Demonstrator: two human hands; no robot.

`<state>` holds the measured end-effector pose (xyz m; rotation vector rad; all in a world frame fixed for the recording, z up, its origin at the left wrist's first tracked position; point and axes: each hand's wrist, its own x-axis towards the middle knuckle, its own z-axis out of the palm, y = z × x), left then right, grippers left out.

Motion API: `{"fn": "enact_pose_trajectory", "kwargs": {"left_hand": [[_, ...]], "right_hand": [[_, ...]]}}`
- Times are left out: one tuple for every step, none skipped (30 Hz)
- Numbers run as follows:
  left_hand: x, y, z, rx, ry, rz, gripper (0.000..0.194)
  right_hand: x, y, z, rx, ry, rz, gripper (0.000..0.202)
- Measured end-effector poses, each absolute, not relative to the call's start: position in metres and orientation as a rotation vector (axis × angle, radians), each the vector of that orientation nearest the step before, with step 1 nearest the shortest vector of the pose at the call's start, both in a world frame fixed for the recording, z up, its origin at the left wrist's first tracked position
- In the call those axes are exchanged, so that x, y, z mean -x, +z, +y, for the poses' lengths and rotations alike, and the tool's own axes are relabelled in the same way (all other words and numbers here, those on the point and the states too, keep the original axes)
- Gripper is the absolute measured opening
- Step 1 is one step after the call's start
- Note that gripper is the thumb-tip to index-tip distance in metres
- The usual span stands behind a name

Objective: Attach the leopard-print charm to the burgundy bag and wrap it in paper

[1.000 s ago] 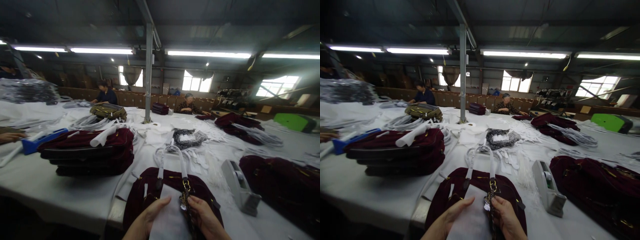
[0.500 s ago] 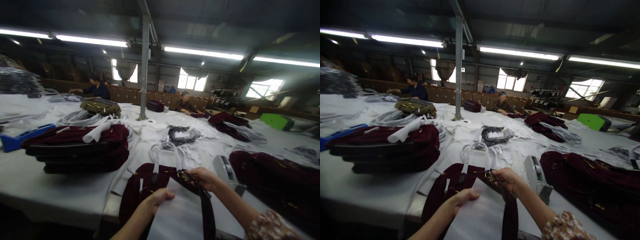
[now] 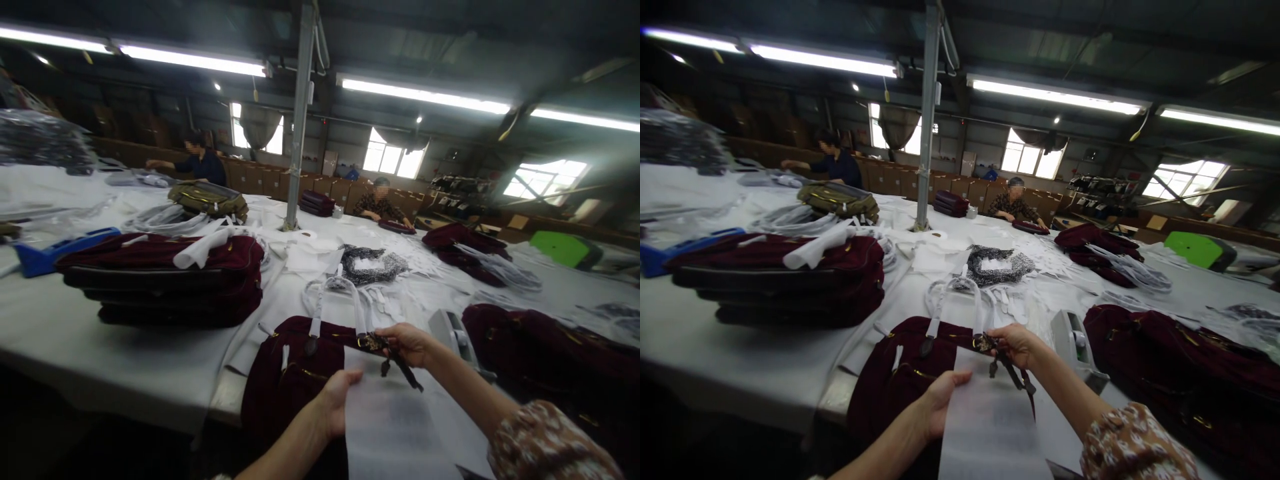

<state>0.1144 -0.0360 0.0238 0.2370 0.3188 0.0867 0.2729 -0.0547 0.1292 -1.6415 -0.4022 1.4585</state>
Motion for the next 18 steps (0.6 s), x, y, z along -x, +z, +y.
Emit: {"fn": "enact_pose_trajectory", "kwargs": {"left_hand": [[-0.118, 0.024, -0.036, -0.215, 0.103, 0.287, 0.044], [-0.12, 0.025, -0.036, -0.204, 0.118, 0.263, 0.043], [-0.122, 0.026, -0.035, -0.201, 0.131, 0.246, 0.042], [-0.123, 0.027, -0.034, -0.204, 0.141, 0.238, 0.04], [-0.123, 0.028, -0.032, -0.208, 0.147, 0.235, 0.038], [-0.124, 0.028, -0.03, -0.21, 0.148, 0.232, 0.037], [-0.124, 0.029, -0.028, -0.212, 0.144, 0.229, 0.035], [-0.124, 0.029, -0.026, -0.213, 0.139, 0.225, 0.034], [-0.123, 0.028, -0.025, -0.213, 0.135, 0.222, 0.033], [-0.123, 0.027, -0.024, -0.216, 0.134, 0.218, 0.032], [-0.123, 0.025, -0.024, -0.224, 0.132, 0.217, 0.032], [-0.124, 0.023, -0.024, -0.24, 0.13, 0.231, 0.033], [-0.124, 0.021, -0.025, -0.263, 0.127, 0.259, 0.033], [-0.125, 0.018, -0.026, -0.29, 0.123, 0.299, 0.033], [-0.126, 0.014, -0.028, -0.315, 0.122, 0.344, 0.031], [-0.128, 0.012, -0.03, -0.336, 0.128, 0.388, 0.028], [-0.129, 0.009, -0.031, -0.349, 0.142, 0.426, 0.024], [-0.13, 0.008, -0.032, -0.355, 0.164, 0.452, 0.021]], "right_hand": [[-0.271, 0.129, -0.055, 1.644, 1.443, -0.413, 0.008], [-0.269, 0.127, -0.057, 1.646, 1.43, -0.421, 0.008], [-0.266, 0.125, -0.059, 1.651, 1.423, -0.425, 0.007], [-0.263, 0.122, -0.063, 1.653, 1.422, -0.432, 0.007], [-0.258, 0.118, -0.067, 1.652, 1.424, -0.443, 0.008], [-0.254, 0.113, -0.072, 1.647, 1.424, -0.461, 0.008], [-0.249, 0.108, -0.077, 1.643, 1.418, -0.481, 0.008], [-0.244, 0.102, -0.082, 1.636, 1.404, -0.506, 0.009], [-0.239, 0.097, -0.088, 1.627, 1.38, -0.532, 0.012], [-0.235, 0.091, -0.092, 1.621, 1.347, -0.553, 0.015], [-0.231, 0.085, -0.096, 1.621, 1.306, -0.566, 0.019], [-0.228, 0.079, -0.1, 1.627, 1.263, -0.58, 0.023], [-0.225, 0.074, -0.102, 1.643, 1.212, -0.599, 0.027], [-0.224, 0.068, -0.104, 1.67, 1.152, -0.626, 0.031], [-0.223, 0.063, -0.105, 1.707, 1.092, -0.66, 0.035], [-0.222, 0.058, -0.106, 1.743, 1.037, -0.705, 0.039], [-0.222, 0.054, -0.106, 1.773, 0.993, -0.754, 0.042], [-0.222, 0.05, -0.107, 1.793, 0.96, -0.793, 0.046]]}}
